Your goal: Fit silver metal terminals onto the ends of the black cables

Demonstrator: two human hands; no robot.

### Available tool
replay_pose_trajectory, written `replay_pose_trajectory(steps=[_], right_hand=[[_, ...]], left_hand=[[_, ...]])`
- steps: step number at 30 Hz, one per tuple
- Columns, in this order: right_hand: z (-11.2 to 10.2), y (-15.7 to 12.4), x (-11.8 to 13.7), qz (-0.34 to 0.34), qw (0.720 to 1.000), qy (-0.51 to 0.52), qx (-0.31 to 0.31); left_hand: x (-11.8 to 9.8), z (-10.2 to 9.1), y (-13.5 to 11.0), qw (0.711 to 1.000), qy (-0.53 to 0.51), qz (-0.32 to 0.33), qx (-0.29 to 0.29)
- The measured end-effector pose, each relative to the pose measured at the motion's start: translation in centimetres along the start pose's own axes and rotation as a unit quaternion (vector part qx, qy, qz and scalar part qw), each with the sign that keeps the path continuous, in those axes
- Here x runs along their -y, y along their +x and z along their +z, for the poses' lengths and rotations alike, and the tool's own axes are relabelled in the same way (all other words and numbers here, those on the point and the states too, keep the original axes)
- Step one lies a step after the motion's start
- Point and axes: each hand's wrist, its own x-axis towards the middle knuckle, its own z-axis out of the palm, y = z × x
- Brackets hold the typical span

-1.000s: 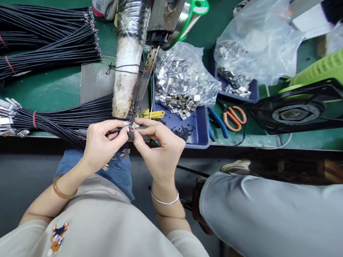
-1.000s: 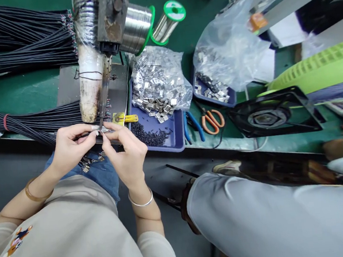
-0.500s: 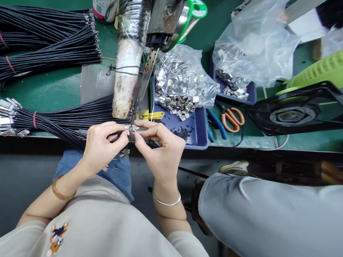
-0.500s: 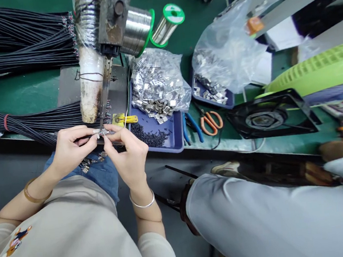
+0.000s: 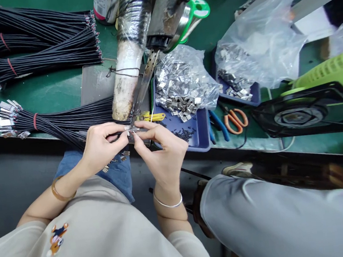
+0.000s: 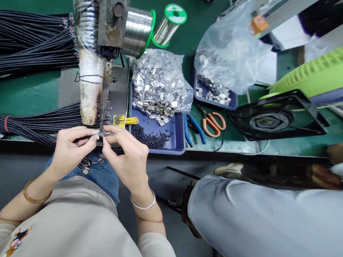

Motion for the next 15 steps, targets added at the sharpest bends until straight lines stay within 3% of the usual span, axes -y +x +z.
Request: replay_pose_trajectory(steps=[6,12,15], right_hand=[[-0.3,-0.4,-0.1,-0.007,1.0,-0.017,0.015],[0.8,-1.2,0.1,-0.071,0.993,-0.071,-0.056],[1.7,-1.8,0.1,-0.043,0.995,-0.035,-0.082]], left_hand=[[0.1,-0.1,0.0,1.0,-0.001,-0.011,0.018],[0.3,0.1,-0.5,0.998,-0.046,-0.051,0.007],[0.5,0.2,-0.8,0.997,-0.058,-0.038,-0.016]])
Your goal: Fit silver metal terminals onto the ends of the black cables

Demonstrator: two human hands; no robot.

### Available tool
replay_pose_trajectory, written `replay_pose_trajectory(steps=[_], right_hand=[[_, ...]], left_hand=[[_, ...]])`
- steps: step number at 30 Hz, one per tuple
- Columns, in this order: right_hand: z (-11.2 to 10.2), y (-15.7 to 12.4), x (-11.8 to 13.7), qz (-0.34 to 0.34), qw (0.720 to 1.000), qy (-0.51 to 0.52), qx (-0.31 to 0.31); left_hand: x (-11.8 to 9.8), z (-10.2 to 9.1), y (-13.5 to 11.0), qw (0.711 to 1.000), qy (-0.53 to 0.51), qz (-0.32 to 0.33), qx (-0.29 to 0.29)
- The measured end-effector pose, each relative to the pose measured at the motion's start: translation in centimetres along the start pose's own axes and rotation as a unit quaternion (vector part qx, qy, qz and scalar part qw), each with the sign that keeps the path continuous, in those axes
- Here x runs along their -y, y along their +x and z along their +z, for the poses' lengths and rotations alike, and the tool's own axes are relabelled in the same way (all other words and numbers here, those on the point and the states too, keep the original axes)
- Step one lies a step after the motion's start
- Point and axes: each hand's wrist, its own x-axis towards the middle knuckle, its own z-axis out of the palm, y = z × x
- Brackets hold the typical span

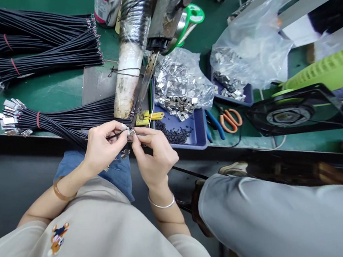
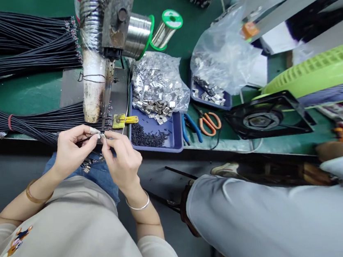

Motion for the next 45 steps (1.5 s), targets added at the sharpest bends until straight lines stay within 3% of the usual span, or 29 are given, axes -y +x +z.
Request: replay_pose_trajectory(steps=[4,6,14,21,26,30,33,35,41,45], right_hand=[[0.3,-0.4,-0.1,0.165,0.974,0.149,0.032],[0.2,-0.4,-0.2,0.193,0.965,0.174,0.043],[0.6,-0.1,-0.6,0.067,0.995,0.068,0.004],[0.8,0.5,-0.9,0.023,0.999,0.039,-0.007],[0.9,-0.1,-1.0,-0.036,0.999,-0.009,-0.018],[0.6,-0.9,-1.3,0.005,0.999,0.036,-0.008],[-0.1,-1.3,-1.5,0.059,0.993,0.083,-0.06],[-0.5,-1.1,-1.7,0.045,0.995,0.05,-0.072],[-0.6,0.3,-1.6,-0.067,0.993,-0.039,0.086],[-1.3,0.6,-1.5,-0.035,0.987,-0.012,0.154]], left_hand=[[0.2,-0.2,-0.2,1.0,-0.019,0.011,0.02],[0.2,-0.3,-0.2,0.999,-0.025,0.009,0.029],[0.7,0.5,-0.3,1.0,0.002,0.021,-0.004],[0.2,0.8,0.1,0.998,0.032,0.04,-0.042],[0.2,0.7,-0.2,0.998,0.049,0.036,-0.035],[0.3,0.5,-0.3,0.998,0.06,0.028,-0.014],[0.2,0.2,-0.2,0.999,0.048,0.015,0.008],[0.1,0.0,-0.1,0.999,0.036,-0.001,0.026],[0.2,-0.9,0.1,0.996,0.045,0.014,0.081],[0.2,-1.8,0.5,0.982,0.076,0.048,0.166]])
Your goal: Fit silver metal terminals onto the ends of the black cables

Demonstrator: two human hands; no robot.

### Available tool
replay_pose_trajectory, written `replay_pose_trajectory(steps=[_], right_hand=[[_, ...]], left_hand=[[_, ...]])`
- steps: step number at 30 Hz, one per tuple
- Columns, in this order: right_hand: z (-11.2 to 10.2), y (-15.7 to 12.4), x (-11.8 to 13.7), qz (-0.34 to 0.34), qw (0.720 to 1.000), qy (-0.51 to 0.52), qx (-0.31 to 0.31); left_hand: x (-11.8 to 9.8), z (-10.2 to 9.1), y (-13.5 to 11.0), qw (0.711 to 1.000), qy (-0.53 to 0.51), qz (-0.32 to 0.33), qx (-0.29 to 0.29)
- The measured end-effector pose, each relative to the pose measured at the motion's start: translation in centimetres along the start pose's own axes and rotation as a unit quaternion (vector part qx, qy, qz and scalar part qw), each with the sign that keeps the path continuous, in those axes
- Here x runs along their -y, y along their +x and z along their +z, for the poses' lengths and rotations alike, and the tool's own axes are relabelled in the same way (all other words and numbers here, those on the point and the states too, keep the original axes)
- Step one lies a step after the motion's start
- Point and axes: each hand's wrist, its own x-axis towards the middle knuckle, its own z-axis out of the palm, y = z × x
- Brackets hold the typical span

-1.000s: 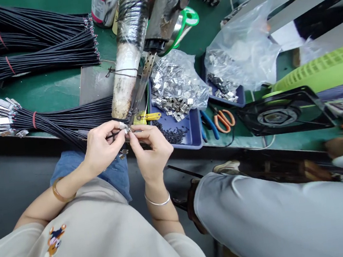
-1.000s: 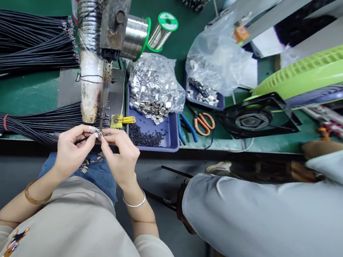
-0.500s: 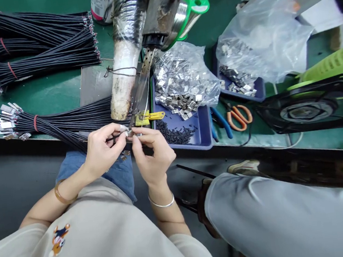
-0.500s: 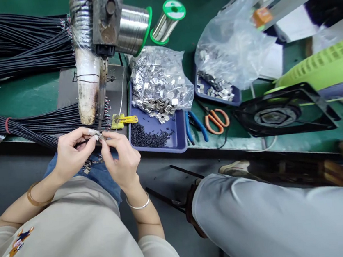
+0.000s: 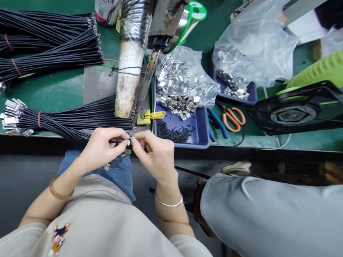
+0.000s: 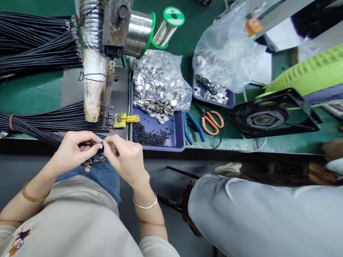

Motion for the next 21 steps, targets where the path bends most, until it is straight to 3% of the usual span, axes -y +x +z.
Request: replay_pose_trajectory(steps=[2,4,7,10,13,16,18,21], right_hand=[[-1.0,-0.1,-0.5,0.056,0.998,0.023,0.006],[-2.3,0.1,-1.6,0.131,0.991,0.005,-0.038],[-4.0,0.9,-4.6,0.212,0.969,-0.096,-0.086],[-4.7,2.1,-7.9,0.262,0.953,-0.154,-0.02],[-4.6,2.8,-9.6,0.311,0.941,-0.127,0.035],[-4.1,2.7,-8.8,0.306,0.946,-0.106,0.022],[-3.5,2.1,-7.1,0.294,0.952,-0.083,-0.035],[-2.3,0.7,-4.1,0.279,0.949,0.043,-0.143]], left_hand=[[0.1,-0.6,0.0,0.997,0.003,0.01,0.071],[0.1,-1.0,0.1,0.993,-0.014,0.005,0.115],[-0.1,-1.5,0.2,0.991,-0.067,-0.025,0.113],[-0.4,-1.7,0.2,0.993,-0.068,-0.006,0.091],[-0.4,-1.3,0.0,0.995,0.01,0.083,0.062],[0.3,-0.3,-0.4,0.979,0.121,0.165,0.007],[1.0,0.6,-0.6,0.97,0.159,0.179,-0.044],[1.9,1.6,-0.6,0.974,0.128,0.157,-0.1]])
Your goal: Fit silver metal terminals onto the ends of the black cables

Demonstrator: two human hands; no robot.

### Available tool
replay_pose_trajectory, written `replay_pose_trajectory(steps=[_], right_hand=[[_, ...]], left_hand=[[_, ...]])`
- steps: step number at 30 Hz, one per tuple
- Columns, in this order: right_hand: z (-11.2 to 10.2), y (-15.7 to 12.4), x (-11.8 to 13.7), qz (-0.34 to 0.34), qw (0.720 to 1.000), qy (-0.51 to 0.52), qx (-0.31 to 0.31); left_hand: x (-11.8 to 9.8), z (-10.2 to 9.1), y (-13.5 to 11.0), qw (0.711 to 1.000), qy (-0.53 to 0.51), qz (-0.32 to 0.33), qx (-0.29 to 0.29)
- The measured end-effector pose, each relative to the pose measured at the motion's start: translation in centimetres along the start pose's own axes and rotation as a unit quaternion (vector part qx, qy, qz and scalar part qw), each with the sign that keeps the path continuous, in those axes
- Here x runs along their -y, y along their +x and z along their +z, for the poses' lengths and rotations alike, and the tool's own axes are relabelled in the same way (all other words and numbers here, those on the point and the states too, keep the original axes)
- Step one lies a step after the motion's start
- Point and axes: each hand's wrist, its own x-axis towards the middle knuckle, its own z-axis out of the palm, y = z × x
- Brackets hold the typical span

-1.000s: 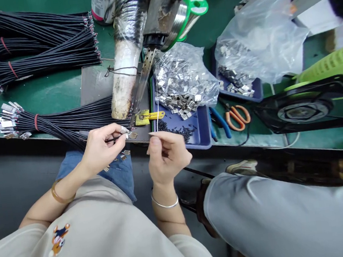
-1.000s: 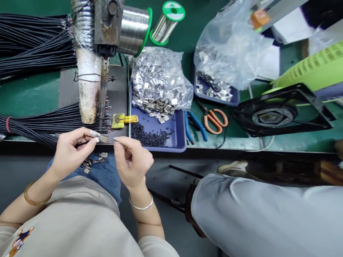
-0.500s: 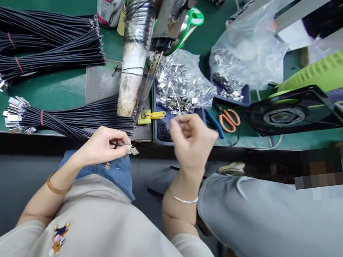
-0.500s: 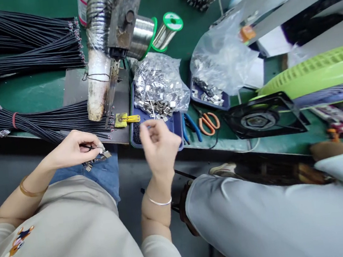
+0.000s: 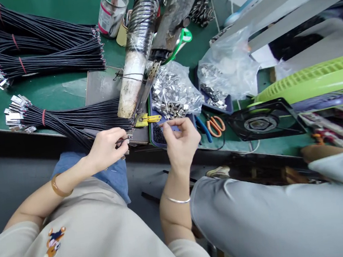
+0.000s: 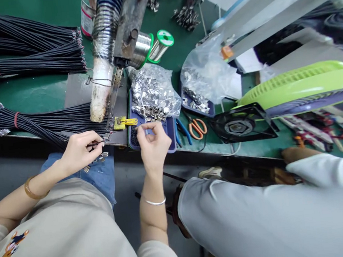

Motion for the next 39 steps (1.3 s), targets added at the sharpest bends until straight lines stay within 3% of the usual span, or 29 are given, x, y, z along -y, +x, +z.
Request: replay_pose_trajectory(steps=[4,6,12,20,27,30,35,39], right_hand=[[1.5,-3.5,1.3,0.016,0.989,0.123,0.079],[2.4,-4.4,1.6,0.01,0.986,0.13,0.108],[3.9,-5.0,1.5,-0.039,0.988,0.099,0.112],[3.7,-5.0,2.1,-0.078,0.986,0.073,0.127],[3.8,-5.0,2.6,-0.13,0.987,0.013,0.095],[3.4,-4.6,2.6,-0.092,0.992,0.025,0.087],[2.6,-4.1,2.5,0.008,0.983,0.111,0.147],[2.2,-4.4,2.5,-0.044,0.989,0.083,0.111]], left_hand=[[0.0,0.4,-0.1,0.996,-0.056,-0.054,-0.032],[-0.1,0.3,0.0,0.995,-0.064,-0.069,-0.041],[-0.4,0.3,0.1,0.994,-0.061,-0.078,-0.046],[-0.4,0.3,0.0,0.996,-0.055,-0.058,-0.045],[-0.2,-0.1,-0.1,0.998,-0.057,-0.029,-0.017],[-0.1,-0.7,0.0,0.996,-0.081,-0.032,0.014],[-0.3,-1.7,0.2,0.988,-0.129,-0.064,0.052],[-0.8,-1.8,0.3,0.977,-0.166,-0.125,0.044]])
